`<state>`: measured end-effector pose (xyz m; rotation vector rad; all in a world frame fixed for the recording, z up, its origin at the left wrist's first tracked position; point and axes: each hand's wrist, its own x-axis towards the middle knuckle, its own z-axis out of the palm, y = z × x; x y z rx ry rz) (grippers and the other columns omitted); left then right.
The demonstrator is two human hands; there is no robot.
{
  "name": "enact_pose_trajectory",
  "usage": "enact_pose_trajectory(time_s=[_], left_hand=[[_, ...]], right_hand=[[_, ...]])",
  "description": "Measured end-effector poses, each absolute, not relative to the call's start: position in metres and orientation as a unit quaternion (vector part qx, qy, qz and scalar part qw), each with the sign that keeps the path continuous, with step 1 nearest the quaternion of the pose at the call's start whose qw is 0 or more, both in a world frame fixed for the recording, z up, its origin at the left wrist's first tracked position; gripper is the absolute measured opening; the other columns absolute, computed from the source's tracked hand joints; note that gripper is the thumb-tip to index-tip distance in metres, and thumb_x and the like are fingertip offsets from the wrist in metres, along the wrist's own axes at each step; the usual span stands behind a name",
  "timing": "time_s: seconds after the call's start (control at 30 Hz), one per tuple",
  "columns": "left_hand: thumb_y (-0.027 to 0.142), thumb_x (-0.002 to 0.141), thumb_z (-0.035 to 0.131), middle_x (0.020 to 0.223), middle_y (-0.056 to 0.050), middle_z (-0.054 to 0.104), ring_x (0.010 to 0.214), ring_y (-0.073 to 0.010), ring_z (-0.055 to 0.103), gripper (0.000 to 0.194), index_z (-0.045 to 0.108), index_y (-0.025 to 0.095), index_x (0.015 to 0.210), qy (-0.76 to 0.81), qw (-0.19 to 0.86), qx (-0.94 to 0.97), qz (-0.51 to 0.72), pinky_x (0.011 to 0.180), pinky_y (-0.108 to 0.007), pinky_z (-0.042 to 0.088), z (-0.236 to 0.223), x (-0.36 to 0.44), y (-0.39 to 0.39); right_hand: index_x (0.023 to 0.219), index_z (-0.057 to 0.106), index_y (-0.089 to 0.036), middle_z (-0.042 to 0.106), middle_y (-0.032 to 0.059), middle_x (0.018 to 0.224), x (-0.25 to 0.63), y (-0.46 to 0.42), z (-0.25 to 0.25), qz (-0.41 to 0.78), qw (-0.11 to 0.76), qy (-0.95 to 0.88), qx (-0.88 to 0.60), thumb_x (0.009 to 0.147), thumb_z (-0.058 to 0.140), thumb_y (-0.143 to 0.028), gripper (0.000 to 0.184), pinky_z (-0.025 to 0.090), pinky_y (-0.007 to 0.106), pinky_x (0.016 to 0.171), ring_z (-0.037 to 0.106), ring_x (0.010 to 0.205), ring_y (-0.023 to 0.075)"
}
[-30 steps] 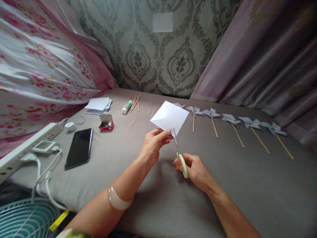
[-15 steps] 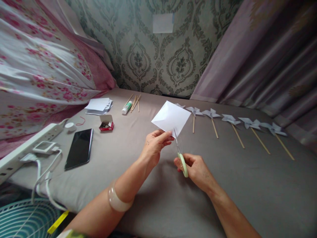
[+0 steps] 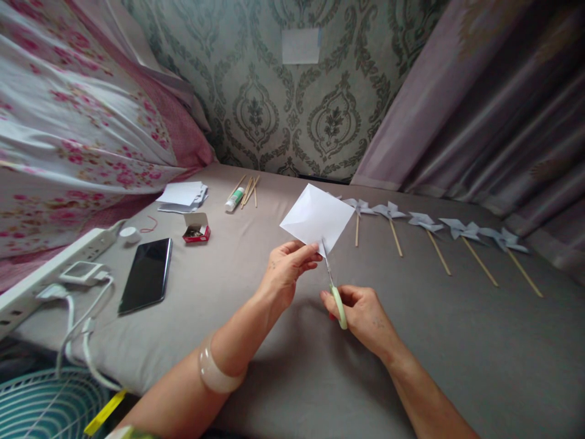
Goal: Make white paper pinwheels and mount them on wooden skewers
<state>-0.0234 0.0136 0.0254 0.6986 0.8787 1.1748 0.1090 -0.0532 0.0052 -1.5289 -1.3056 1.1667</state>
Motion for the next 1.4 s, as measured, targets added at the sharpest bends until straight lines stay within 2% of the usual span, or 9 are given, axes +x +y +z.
enact_pose_trajectory(time_s=[0.23,0.67,0.83,1.4], left_hand=[[0.025,0.057,0.080,0.063,-0.003,0.065,0.061,-0.0106,0.060,0.021,0.065,0.012,0.063,0.391,0.688,0.311,0.526,0.060,-0.022,0.045,0.0262,-0.0232,0.0129],[0.026,0.058,0.079,0.061,-0.003,0.065,0.059,-0.0100,0.060,0.020,0.065,0.012,0.061,0.392,0.695,0.331,0.503,0.059,-0.021,0.044,0.0216,-0.0165,0.0089],[0.024,0.059,0.079,0.061,-0.003,0.065,0.058,-0.0101,0.060,0.018,0.067,0.011,0.063,0.390,0.698,0.333,0.500,0.058,-0.021,0.044,0.0200,-0.0146,0.0064],[0.025,0.059,0.079,0.061,-0.003,0.065,0.058,-0.0092,0.059,0.019,0.066,0.012,0.063,0.375,0.703,0.330,0.506,0.059,-0.020,0.044,0.0181,-0.0143,0.0076]], right_hand=[[0.048,0.054,-0.017,0.042,-0.0052,0.045,0.1094,-0.0530,0.0037,0.446,0.387,-0.517,-0.620,0.065,0.068,-0.039,0.031,0.026,0.023,0.044,0.033,0.046,0.0081],[0.052,0.052,-0.017,0.045,-0.0028,0.049,0.1092,-0.0520,0.0094,0.445,0.390,-0.523,-0.613,0.066,0.065,-0.049,0.038,0.027,0.024,0.046,0.037,0.049,0.0095],[0.051,0.051,-0.017,0.042,-0.0040,0.048,0.1098,-0.0514,0.0089,0.446,0.394,-0.517,-0.616,0.064,0.068,-0.049,0.038,0.026,0.024,0.045,0.034,0.048,0.0086],[0.047,0.051,-0.017,0.042,-0.0030,0.046,0.1078,-0.0520,0.0111,0.418,0.397,-0.505,-0.642,0.064,0.065,-0.049,0.039,0.027,0.024,0.046,0.034,0.047,0.0086]])
